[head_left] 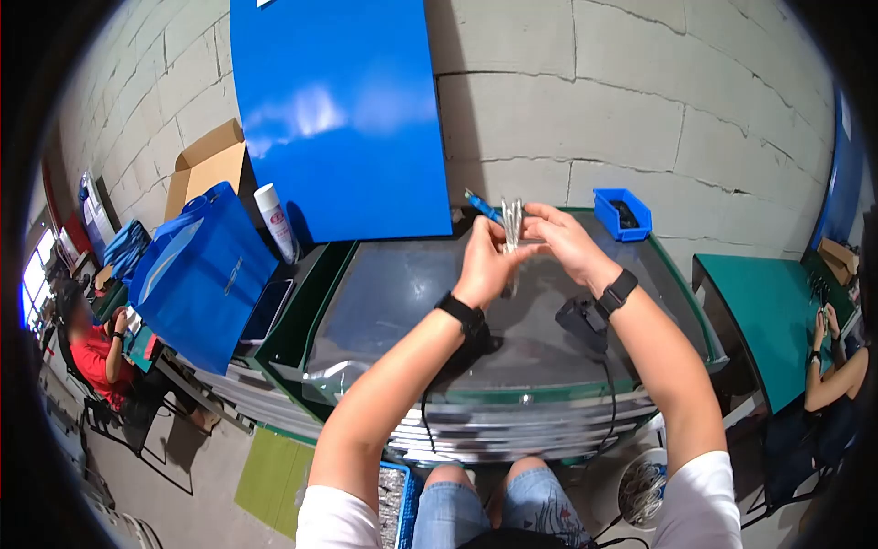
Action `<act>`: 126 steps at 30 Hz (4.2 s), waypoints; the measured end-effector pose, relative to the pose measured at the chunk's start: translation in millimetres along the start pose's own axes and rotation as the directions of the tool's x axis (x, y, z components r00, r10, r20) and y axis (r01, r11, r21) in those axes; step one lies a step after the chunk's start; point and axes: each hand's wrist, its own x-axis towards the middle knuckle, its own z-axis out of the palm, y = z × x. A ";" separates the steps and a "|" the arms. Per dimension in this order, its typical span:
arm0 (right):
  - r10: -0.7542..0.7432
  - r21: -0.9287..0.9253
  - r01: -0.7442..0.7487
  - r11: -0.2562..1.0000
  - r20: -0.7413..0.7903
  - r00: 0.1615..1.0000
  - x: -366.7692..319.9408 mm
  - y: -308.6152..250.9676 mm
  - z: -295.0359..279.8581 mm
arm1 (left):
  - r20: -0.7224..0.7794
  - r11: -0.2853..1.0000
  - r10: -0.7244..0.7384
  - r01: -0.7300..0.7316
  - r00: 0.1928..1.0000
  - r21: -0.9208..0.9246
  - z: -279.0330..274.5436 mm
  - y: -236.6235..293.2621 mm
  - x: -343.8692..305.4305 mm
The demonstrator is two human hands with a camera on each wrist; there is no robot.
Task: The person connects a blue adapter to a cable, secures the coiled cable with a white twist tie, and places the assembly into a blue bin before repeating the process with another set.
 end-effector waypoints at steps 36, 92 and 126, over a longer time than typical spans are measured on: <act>-0.448 -0.521 0.491 0.698 0.217 0.867 -22.5 33.5 -31.2 | 0.370 0.763 -0.351 0.492 0.860 -0.420 -26.0 14.0 -3.9; -0.340 -0.792 0.407 0.455 0.267 0.902 -40.5 13.4 -28.0 | 0.414 0.853 -0.173 0.346 0.894 -0.391 -15.8 21.7 -14.1; -0.522 -0.736 0.453 0.504 0.159 0.838 -36.0 31.1 -17.4 | 0.366 0.878 -0.160 0.301 0.917 -0.371 -14.6 18.1 -14.8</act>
